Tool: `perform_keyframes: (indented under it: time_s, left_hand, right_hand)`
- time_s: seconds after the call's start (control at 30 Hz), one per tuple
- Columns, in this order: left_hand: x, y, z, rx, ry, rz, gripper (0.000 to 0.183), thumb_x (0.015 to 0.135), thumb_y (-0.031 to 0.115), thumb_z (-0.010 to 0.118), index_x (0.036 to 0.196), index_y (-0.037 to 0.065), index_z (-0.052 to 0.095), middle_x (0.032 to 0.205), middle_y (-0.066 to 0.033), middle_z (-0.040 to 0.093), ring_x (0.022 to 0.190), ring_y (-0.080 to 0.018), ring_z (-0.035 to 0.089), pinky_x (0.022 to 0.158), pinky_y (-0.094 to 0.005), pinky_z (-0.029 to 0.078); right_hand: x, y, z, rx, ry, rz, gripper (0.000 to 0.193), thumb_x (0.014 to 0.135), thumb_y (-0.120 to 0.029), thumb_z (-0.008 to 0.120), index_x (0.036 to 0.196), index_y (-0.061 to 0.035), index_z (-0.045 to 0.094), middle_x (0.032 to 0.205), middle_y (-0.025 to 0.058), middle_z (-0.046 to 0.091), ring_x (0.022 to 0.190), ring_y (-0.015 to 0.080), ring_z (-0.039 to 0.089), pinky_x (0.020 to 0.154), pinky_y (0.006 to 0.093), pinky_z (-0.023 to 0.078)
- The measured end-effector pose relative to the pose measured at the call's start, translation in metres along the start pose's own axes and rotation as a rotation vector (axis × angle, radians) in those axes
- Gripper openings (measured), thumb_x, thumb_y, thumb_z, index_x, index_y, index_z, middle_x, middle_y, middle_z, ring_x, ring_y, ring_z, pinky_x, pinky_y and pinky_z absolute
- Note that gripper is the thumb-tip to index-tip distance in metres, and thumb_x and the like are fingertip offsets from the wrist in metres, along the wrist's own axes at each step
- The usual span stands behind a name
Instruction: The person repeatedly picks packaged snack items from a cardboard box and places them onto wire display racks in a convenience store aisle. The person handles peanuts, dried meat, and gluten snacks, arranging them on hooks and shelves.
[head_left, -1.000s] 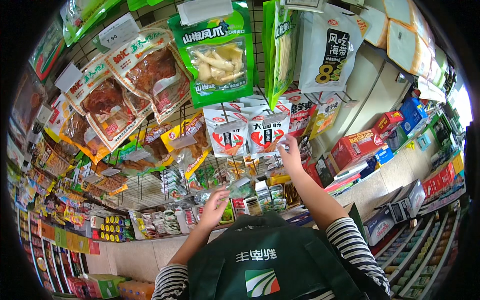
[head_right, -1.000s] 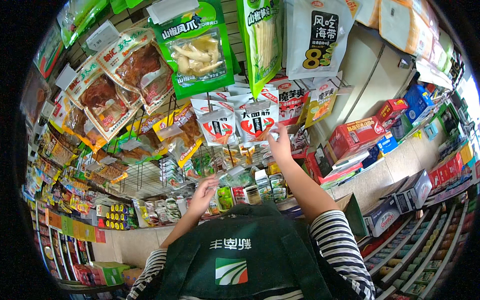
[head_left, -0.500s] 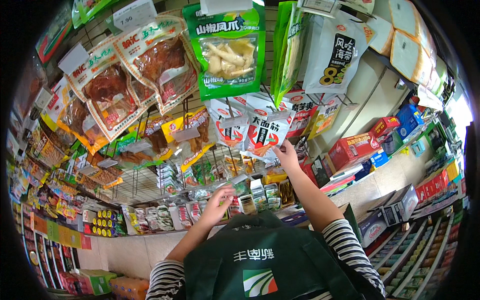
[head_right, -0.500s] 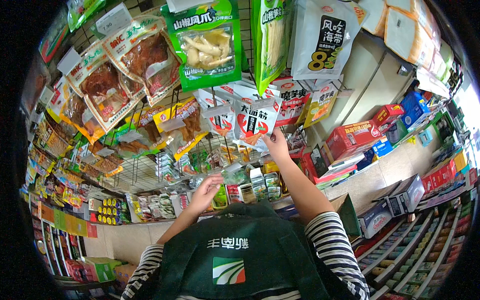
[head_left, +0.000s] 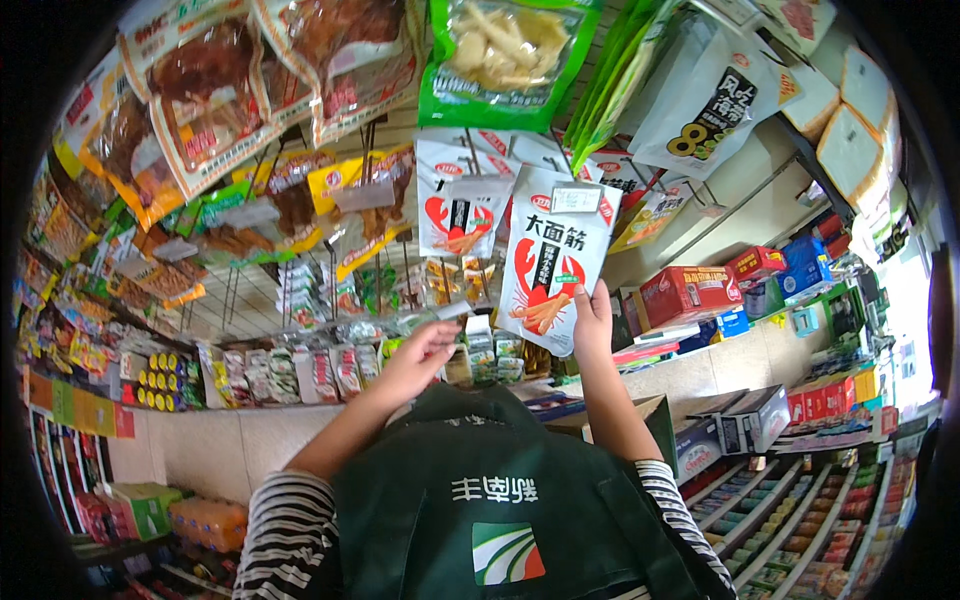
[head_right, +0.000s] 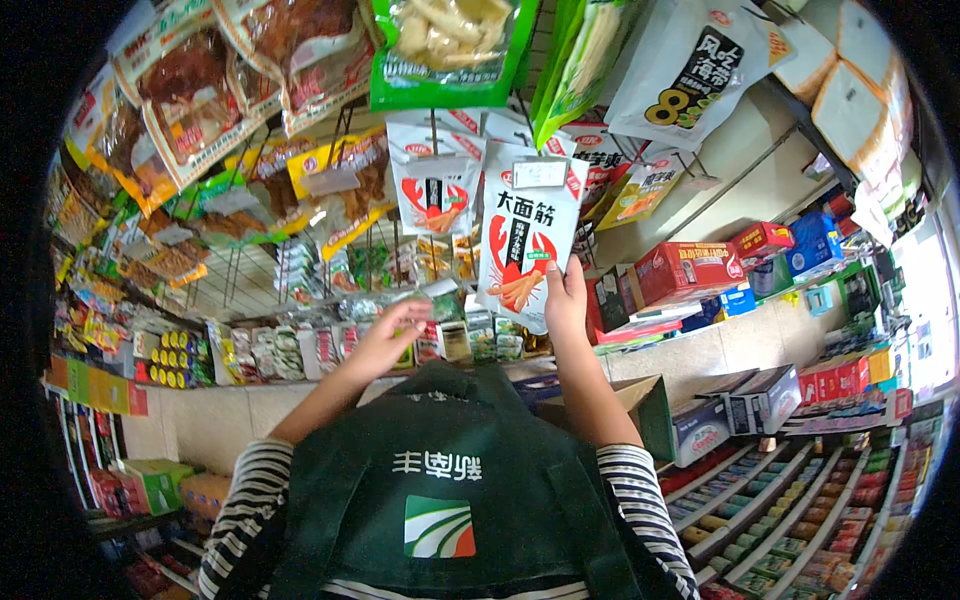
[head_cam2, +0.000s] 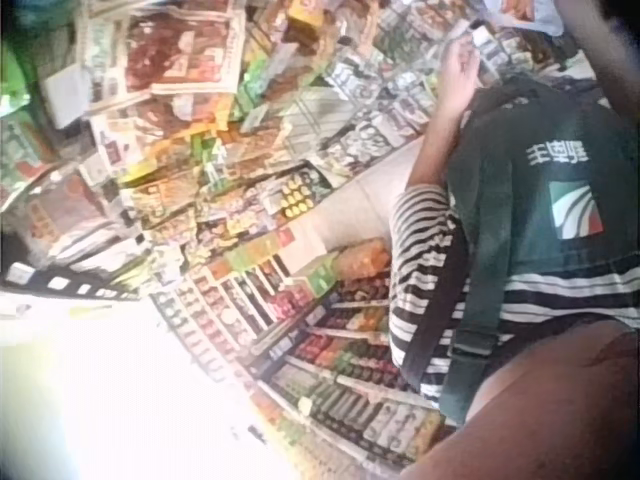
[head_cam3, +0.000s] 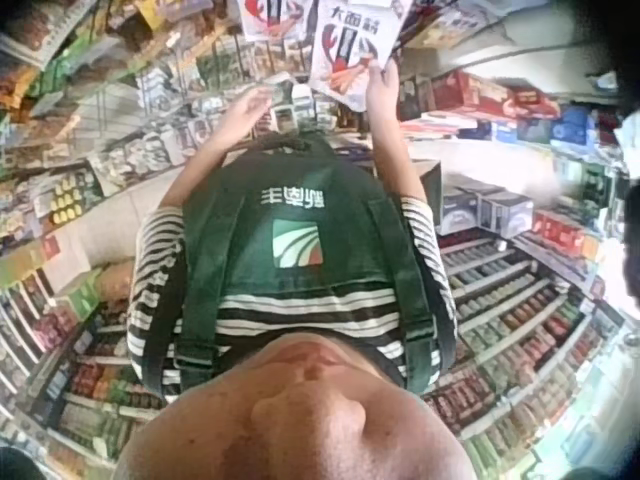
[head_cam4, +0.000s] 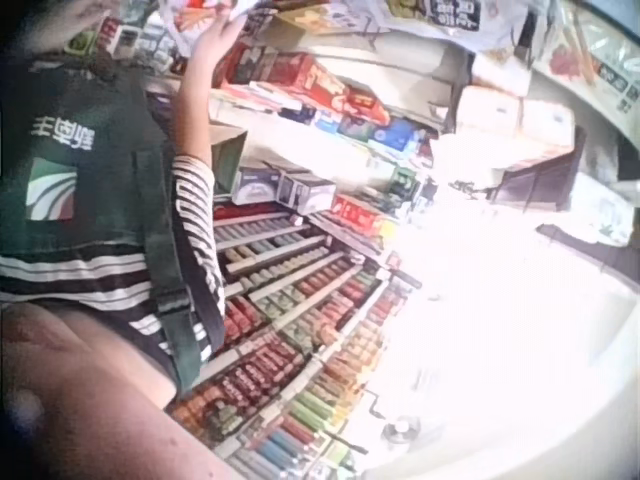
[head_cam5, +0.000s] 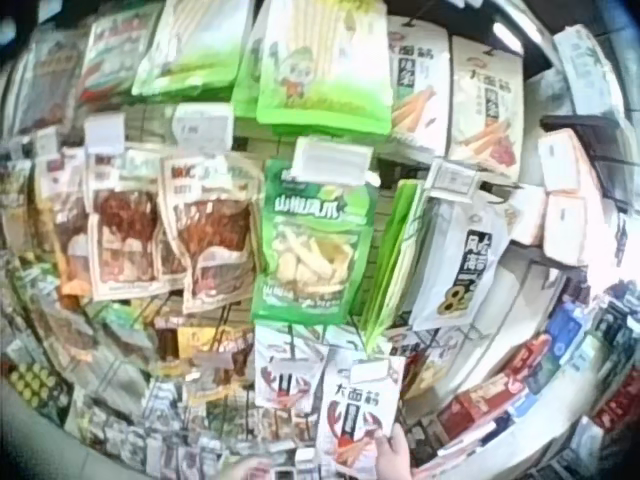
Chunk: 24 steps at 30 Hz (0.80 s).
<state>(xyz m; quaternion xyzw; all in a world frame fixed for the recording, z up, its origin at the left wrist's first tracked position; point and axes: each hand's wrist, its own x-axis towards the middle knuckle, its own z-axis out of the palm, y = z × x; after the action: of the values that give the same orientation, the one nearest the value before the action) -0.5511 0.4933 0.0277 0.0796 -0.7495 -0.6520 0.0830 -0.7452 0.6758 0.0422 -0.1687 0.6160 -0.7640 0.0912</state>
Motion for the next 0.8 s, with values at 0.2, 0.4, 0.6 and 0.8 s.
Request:
perform_keyframes:
  time_s: [0.2, 0.4, 0.6, 0.8]
  left_hand:
    - [0.006, 0.013, 0.014, 0.112, 0.010, 0.090, 0.045, 0.083, 0.013, 0.050, 0.123, 0.003, 0.032, 0.124, -0.0145, 0.036, 0.117, -0.0228, 0.034, 0.093, -0.0332, 0.033]
    - [0.014, 0.011, 0.051, -0.276, -0.261, 0.109, 0.072, 0.083, 0.031, 0.052, 0.132, 0.000, 0.010, 0.135, -0.0233, 0.015, 0.128, -0.0263, 0.010, 0.102, -0.0329, 0.016]
    - [0.032, 0.014, 0.053, -0.832, -0.232, -0.295, 0.053, 0.084, 0.039, 0.047, 0.121, 0.003, 0.035, 0.112, -0.0105, 0.047, 0.102, -0.0196, 0.046, 0.084, -0.0339, 0.040]
    - [0.031, 0.012, 0.031, -1.084, -0.247, -0.305, 0.046, 0.089, 0.036, 0.036, 0.122, 0.004, 0.035, 0.114, -0.0116, 0.048, 0.100, -0.0213, 0.049, 0.085, -0.0359, 0.040]
  right_hand:
    - [-0.045, -0.020, -0.002, 0.234, 0.040, 0.209, 0.022, 0.085, -0.007, 0.043, 0.106, -0.0026, 0.048, 0.100, 0.0084, 0.056, 0.089, 0.0157, 0.055, 0.078, 0.0291, 0.043]
    - [-0.087, -0.016, 0.023, -0.073, -0.118, 0.237, 0.014, 0.084, -0.005, 0.047, 0.097, -0.0028, 0.049, 0.102, 0.0088, 0.053, 0.089, 0.0163, 0.051, 0.078, 0.0268, 0.040]
    - [-0.099, -0.050, 0.048, -0.825, -0.650, -0.408, 0.030, 0.073, -0.009, 0.057, 0.102, -0.0044, 0.049, 0.122, 0.0157, 0.040, 0.112, 0.0324, 0.036, 0.093, 0.0384, 0.028]
    - [-0.113, -0.045, 0.048, -0.821, -0.688, -0.523, 0.037, 0.068, -0.004, 0.060, 0.104, -0.0076, 0.050, 0.118, 0.0108, 0.044, 0.111, 0.0294, 0.039, 0.091, 0.0375, 0.028]
